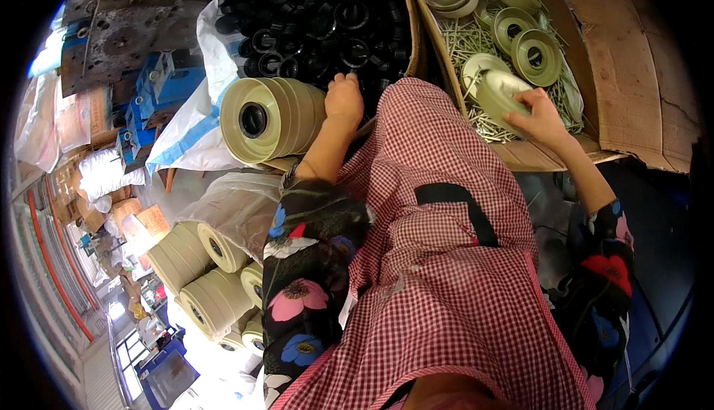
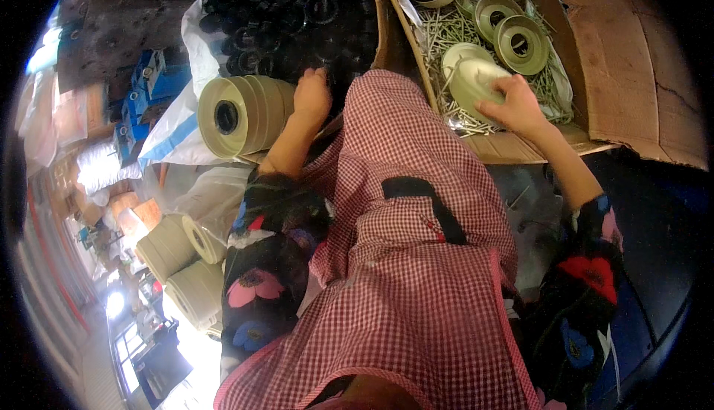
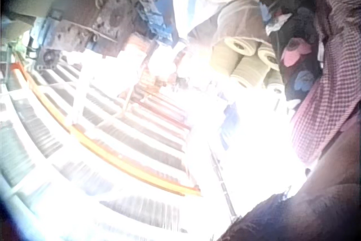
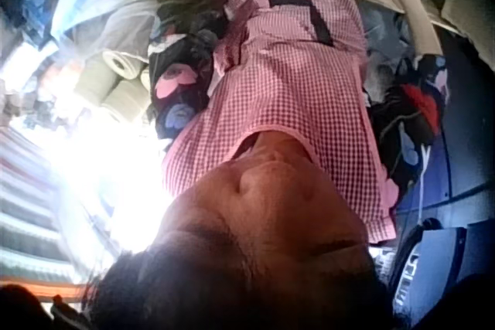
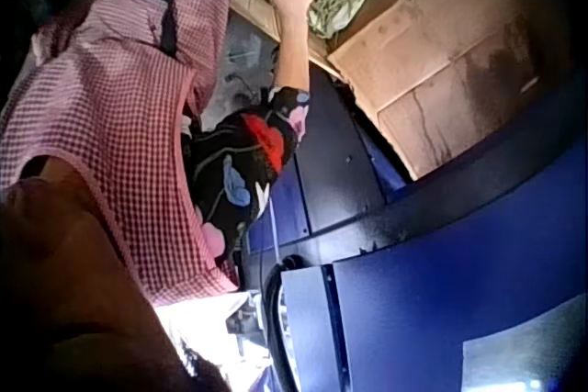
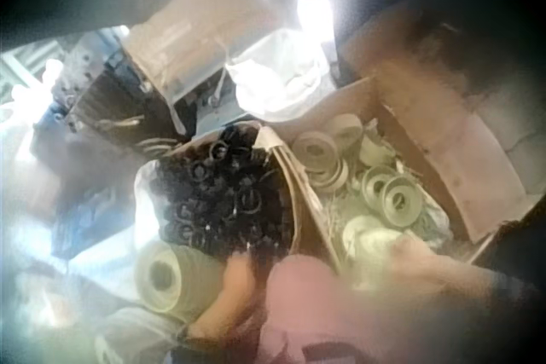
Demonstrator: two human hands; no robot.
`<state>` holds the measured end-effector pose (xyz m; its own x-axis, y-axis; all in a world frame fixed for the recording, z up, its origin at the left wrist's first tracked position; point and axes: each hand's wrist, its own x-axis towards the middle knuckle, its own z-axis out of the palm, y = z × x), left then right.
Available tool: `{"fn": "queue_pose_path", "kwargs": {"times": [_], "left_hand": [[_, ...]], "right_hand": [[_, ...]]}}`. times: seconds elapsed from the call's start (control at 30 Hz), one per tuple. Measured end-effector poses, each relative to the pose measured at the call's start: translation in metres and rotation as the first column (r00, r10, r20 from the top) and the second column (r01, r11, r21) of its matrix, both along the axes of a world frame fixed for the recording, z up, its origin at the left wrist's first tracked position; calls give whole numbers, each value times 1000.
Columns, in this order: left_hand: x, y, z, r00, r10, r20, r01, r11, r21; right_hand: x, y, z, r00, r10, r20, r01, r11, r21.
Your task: The person assembles industrial components by hand, taking black cylindrical parts and inserting them into green ring-shaped housings before stacking the completed units into a large bin.
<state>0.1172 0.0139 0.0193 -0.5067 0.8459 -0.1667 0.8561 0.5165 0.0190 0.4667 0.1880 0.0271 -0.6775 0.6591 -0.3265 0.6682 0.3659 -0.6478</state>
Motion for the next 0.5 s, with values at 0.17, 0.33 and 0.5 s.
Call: {"fn": "queue_pose_path", "kwargs": {"times": [0.17,0.33,0.5], "left_hand": [[45,6,99,721,120,682,-319,932,173],[82,-14,141,587,-417,694,-191,762,619],[92,-40,152,394,-427,814,-319,767,557]], "right_hand": [[-34,-19,75,756,-379,-534,48,846,-531],[-88,-65,127,626,-306,-718,-281,770,-573],[-93,-85,137,624,-269,-733,-469,622,-627]]}}
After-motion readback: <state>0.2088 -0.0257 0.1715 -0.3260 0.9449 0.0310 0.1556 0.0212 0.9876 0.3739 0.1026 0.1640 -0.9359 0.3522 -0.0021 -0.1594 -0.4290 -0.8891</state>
